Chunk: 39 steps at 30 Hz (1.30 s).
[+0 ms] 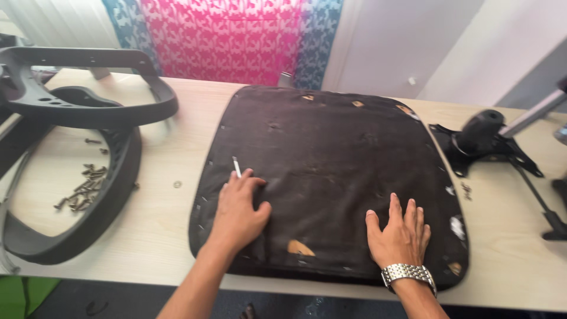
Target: The person uses a screwdriver to remove screws from the underside of an office chair seat, detaching the seat from the gas lift and base. The seat cushion is then lifted and set aside, leaving the base and gas lift on the table.
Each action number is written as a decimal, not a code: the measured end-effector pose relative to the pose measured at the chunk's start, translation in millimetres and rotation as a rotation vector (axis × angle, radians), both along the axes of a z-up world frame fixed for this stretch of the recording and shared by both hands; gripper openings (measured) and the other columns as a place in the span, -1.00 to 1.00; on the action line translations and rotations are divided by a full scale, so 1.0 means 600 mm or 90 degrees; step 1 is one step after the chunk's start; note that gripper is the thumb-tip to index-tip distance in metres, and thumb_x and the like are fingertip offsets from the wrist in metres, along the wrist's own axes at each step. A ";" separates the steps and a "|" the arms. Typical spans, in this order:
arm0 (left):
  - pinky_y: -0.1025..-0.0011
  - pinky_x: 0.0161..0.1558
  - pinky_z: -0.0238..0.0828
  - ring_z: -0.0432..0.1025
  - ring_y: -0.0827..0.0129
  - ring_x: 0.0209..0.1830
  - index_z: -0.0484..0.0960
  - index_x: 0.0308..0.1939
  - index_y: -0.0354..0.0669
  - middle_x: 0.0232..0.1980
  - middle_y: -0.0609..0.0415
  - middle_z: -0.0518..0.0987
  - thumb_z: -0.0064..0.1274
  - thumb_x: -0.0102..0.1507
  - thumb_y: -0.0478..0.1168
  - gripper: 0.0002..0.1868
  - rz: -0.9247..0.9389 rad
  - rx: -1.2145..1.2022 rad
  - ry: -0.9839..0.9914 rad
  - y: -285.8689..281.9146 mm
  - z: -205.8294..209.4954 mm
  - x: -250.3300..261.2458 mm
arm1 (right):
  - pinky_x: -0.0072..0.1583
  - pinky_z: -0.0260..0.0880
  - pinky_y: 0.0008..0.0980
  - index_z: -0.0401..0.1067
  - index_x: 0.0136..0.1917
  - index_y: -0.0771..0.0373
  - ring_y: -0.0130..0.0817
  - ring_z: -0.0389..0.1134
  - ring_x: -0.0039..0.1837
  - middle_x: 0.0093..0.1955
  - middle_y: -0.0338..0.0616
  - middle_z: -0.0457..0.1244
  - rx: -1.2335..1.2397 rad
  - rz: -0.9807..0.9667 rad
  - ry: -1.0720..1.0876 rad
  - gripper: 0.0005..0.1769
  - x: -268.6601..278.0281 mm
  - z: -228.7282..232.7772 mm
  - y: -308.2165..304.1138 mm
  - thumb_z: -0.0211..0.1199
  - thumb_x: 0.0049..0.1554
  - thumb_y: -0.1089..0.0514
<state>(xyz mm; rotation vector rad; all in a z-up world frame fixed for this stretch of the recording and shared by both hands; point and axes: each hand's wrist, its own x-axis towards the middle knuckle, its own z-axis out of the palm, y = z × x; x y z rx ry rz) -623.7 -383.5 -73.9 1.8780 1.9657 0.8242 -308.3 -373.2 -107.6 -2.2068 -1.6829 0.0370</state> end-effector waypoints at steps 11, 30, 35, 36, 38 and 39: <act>0.08 0.53 -0.44 -0.18 0.16 0.62 0.40 0.37 0.05 0.55 0.06 0.13 0.15 0.08 0.06 -0.25 -0.108 -0.073 0.061 0.084 0.034 -0.073 | 0.54 -0.24 0.07 0.09 0.57 0.08 0.01 -0.22 0.66 0.64 0.12 -0.13 -0.012 0.033 -0.079 -0.15 -0.056 -0.005 0.051 -0.06 0.17 -0.40; 0.06 0.53 -0.45 -0.31 0.23 0.64 0.38 0.43 0.37 0.62 0.12 -0.01 0.24 0.03 0.20 -0.14 0.001 -0.173 0.068 0.124 0.015 -0.047 | 0.53 -0.07 -0.05 0.26 0.51 0.05 -0.14 -0.06 0.64 0.60 -0.19 0.06 0.060 0.012 0.007 -0.45 0.099 -0.014 0.107 -0.10 0.29 -0.01; 0.02 0.51 -0.32 -0.19 0.19 0.62 0.38 0.40 0.33 0.58 0.09 0.10 -0.06 0.30 0.15 -0.44 0.011 -0.088 0.125 0.120 0.019 -0.039 | 0.56 -0.04 -0.04 0.28 0.50 0.12 -0.05 -0.03 0.64 0.60 -0.07 0.08 0.102 0.048 -0.045 -0.44 0.093 -0.020 0.111 -0.08 0.30 -0.05; 0.02 0.51 -0.26 -0.14 0.18 0.62 0.37 0.41 0.32 0.58 0.09 0.14 -0.09 0.31 0.15 -0.44 0.025 -0.097 0.142 0.125 0.025 -0.029 | 0.56 -0.04 -0.03 0.28 0.51 0.14 -0.02 -0.03 0.64 0.60 -0.03 0.07 0.111 0.057 -0.066 -0.42 0.089 -0.020 0.116 -0.08 0.30 -0.07; 0.01 0.53 -0.13 -0.04 0.16 0.62 0.36 0.42 0.31 0.56 0.09 0.21 -0.16 0.34 0.16 -0.45 0.055 -0.119 0.176 0.129 0.038 -0.016 | 0.55 -0.13 0.02 0.23 0.52 0.15 -0.02 -0.09 0.64 0.60 -0.01 0.03 0.082 0.068 -0.064 -0.38 0.077 -0.018 0.128 -0.07 0.28 -0.13; -0.06 0.50 -0.13 -0.05 0.11 0.62 0.34 0.43 0.34 0.57 0.08 0.18 -0.16 0.33 0.18 -0.44 0.063 -0.153 0.190 0.134 0.043 -0.007 | 0.54 -0.18 0.04 0.21 0.52 0.16 -0.02 -0.11 0.64 0.60 0.00 0.01 0.067 0.079 -0.065 -0.35 0.071 -0.016 0.137 -0.07 0.27 -0.16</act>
